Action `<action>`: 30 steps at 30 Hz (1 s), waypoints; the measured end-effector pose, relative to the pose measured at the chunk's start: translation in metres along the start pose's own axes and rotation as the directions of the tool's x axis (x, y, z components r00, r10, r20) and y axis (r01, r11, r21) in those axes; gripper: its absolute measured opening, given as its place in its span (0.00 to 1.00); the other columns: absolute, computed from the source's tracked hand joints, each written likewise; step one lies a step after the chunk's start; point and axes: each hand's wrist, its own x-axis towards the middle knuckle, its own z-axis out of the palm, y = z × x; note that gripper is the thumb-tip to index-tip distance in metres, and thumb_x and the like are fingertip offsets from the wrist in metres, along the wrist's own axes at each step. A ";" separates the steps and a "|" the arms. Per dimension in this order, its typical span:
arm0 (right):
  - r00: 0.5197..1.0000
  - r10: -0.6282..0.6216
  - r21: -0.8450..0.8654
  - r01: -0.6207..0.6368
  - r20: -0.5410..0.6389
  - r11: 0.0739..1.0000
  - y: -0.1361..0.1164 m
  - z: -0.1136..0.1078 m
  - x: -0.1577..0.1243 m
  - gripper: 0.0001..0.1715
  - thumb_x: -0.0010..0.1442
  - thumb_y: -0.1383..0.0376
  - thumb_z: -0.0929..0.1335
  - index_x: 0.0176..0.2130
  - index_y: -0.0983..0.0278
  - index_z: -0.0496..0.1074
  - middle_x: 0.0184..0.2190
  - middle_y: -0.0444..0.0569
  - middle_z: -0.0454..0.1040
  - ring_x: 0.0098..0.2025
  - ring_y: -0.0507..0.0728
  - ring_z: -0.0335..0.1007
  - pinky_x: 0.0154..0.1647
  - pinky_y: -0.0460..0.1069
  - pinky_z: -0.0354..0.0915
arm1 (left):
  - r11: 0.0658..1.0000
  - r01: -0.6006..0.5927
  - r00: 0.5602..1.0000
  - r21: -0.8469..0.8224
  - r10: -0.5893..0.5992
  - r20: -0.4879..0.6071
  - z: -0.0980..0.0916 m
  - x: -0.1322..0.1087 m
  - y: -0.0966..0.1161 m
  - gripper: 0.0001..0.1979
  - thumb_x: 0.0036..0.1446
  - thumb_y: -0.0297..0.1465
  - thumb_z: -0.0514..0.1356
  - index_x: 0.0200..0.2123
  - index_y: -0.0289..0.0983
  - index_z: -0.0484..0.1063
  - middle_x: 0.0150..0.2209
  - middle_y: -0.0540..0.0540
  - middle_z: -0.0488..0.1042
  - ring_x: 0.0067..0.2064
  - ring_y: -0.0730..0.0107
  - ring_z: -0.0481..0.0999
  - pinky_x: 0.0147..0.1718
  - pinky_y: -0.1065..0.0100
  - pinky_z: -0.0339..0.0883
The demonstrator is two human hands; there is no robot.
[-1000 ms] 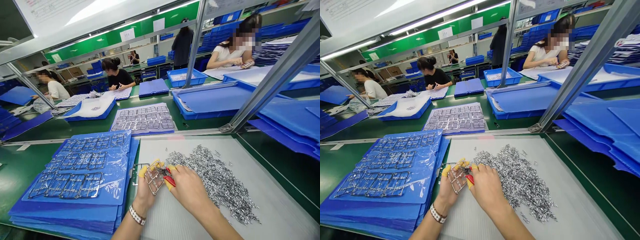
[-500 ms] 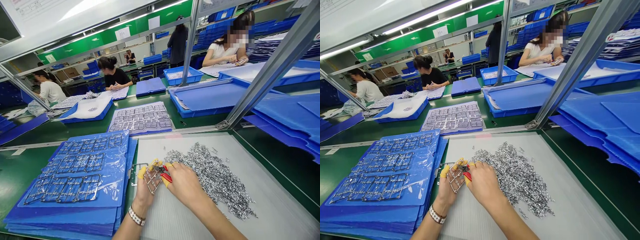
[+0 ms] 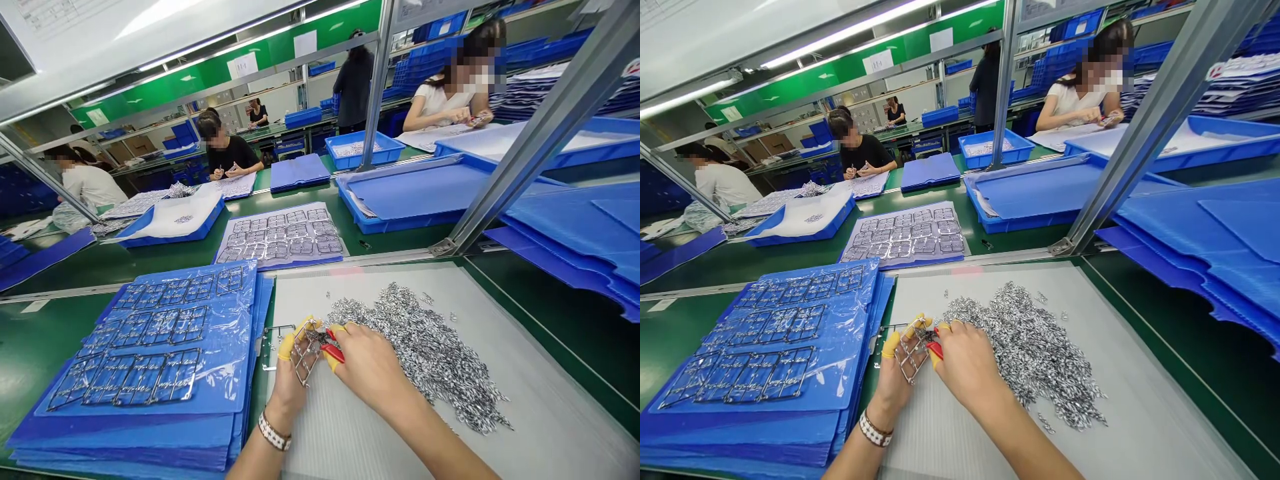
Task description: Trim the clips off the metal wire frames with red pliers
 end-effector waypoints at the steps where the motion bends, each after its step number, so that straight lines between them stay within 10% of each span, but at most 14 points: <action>1: 1.000 -0.002 -0.002 0.002 -0.002 1.000 -0.001 -0.001 0.000 0.14 0.59 0.63 0.64 0.43 0.63 0.73 0.38 0.53 0.75 0.40 0.62 0.72 0.39 0.52 0.61 | 1.000 -0.008 1.000 0.010 0.009 -0.016 -0.001 0.000 -0.001 0.26 0.55 0.46 0.56 0.53 0.37 0.72 0.55 0.39 0.71 0.59 0.51 0.65 0.53 0.57 0.61; 15: 1.000 0.027 -0.017 -0.027 0.007 0.999 0.006 0.015 -0.015 0.12 0.58 0.62 0.65 0.41 0.63 0.73 0.38 0.54 0.74 0.43 0.63 0.68 0.42 0.54 0.57 | 0.956 0.109 0.990 -0.272 -0.079 0.116 0.008 0.000 0.018 0.25 0.58 0.43 0.51 0.51 0.33 0.72 0.55 0.35 0.70 0.52 0.49 0.71 0.42 0.55 0.68; 30: 0.999 0.006 -0.079 -0.002 0.051 0.997 -0.008 0.011 -0.008 0.11 0.54 0.69 0.65 0.39 0.64 0.73 0.35 0.52 0.75 0.37 0.60 0.71 0.36 0.51 0.58 | 0.974 0.012 1.000 -0.226 -0.010 0.007 0.008 -0.003 0.015 0.24 0.58 0.43 0.53 0.51 0.35 0.72 0.56 0.37 0.69 0.54 0.52 0.70 0.36 0.65 0.68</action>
